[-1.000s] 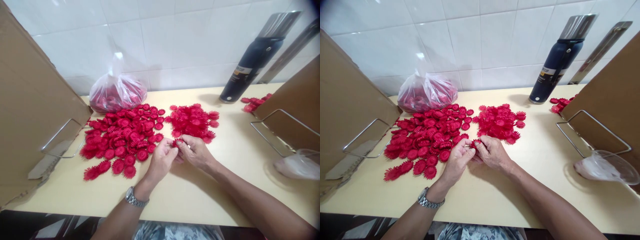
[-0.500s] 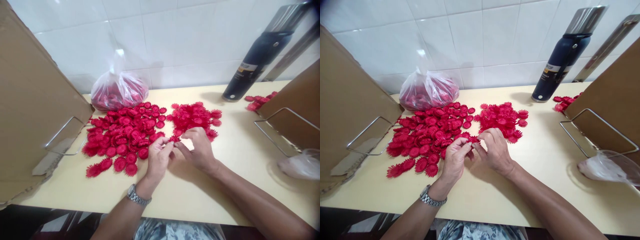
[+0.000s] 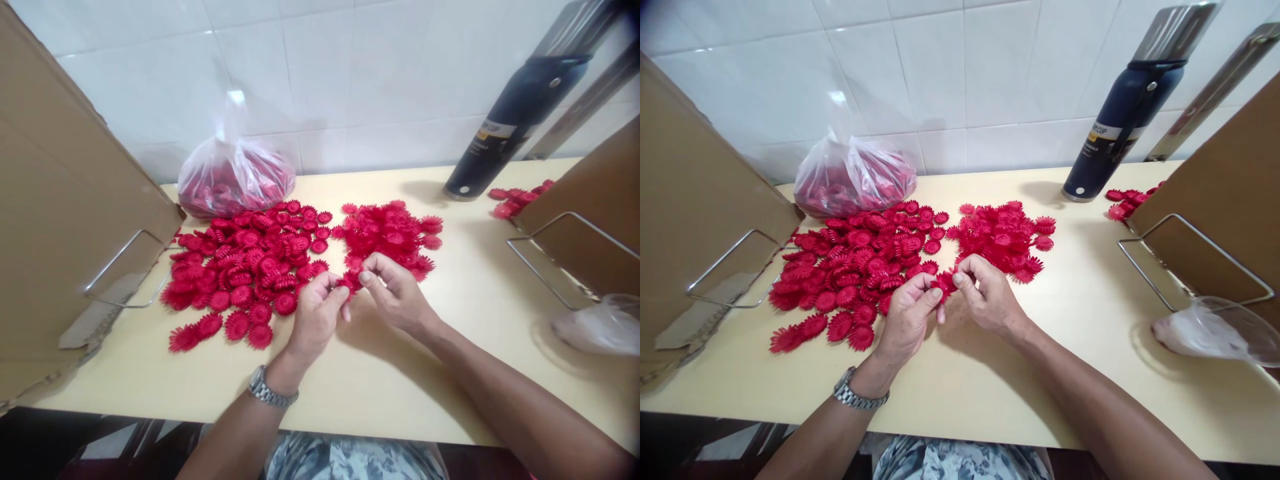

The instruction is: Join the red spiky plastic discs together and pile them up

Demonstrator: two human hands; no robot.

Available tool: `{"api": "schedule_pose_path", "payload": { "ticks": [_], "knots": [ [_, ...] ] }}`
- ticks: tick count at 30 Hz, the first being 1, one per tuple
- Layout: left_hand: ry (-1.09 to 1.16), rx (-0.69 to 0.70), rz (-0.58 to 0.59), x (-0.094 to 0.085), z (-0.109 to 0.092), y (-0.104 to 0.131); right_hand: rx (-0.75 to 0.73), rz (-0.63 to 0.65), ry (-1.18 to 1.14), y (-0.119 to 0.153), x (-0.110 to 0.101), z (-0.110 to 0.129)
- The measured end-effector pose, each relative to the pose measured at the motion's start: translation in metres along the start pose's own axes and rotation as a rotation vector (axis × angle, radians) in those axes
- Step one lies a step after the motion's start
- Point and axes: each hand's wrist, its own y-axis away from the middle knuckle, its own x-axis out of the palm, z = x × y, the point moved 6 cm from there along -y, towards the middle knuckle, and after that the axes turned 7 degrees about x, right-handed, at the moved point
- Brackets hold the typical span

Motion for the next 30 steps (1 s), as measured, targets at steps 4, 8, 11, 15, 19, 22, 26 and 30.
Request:
{"api": "schedule_pose_path", "payload": {
  "ticks": [4,8,11,15,19,22,26,30],
  "knots": [
    [-0.008,0.018,-0.018,-0.003,0.000,0.005,0.076,-0.184,0.057,-0.006,-0.014,-0.007],
    [0.075,0.020,-0.089,-0.009,-0.004,0.006,0.139,-0.566,0.157,-0.014,-0.067,-0.021],
    [0.073,-0.026,-0.126,-0.010,-0.004,0.000,0.043,-0.508,0.522,-0.025,-0.083,-0.022],
    [0.052,-0.063,-0.169,-0.008,-0.002,-0.005,-0.228,-0.456,0.698,-0.019,-0.070,-0.002],
    [0.033,-0.048,-0.151,-0.006,0.001,-0.003,-0.440,-0.169,0.512,-0.004,-0.028,0.025],
    [-0.009,-0.018,-0.081,-0.003,-0.002,-0.001,-0.361,-0.007,0.428,0.000,-0.007,0.025],
    [-0.170,0.053,-0.053,-0.004,-0.010,0.004,-0.152,0.190,0.228,-0.002,0.002,0.011],
    [-0.091,0.068,-0.083,-0.006,-0.011,0.005,-0.047,0.143,0.170,-0.002,-0.001,0.006]
  ]
}}
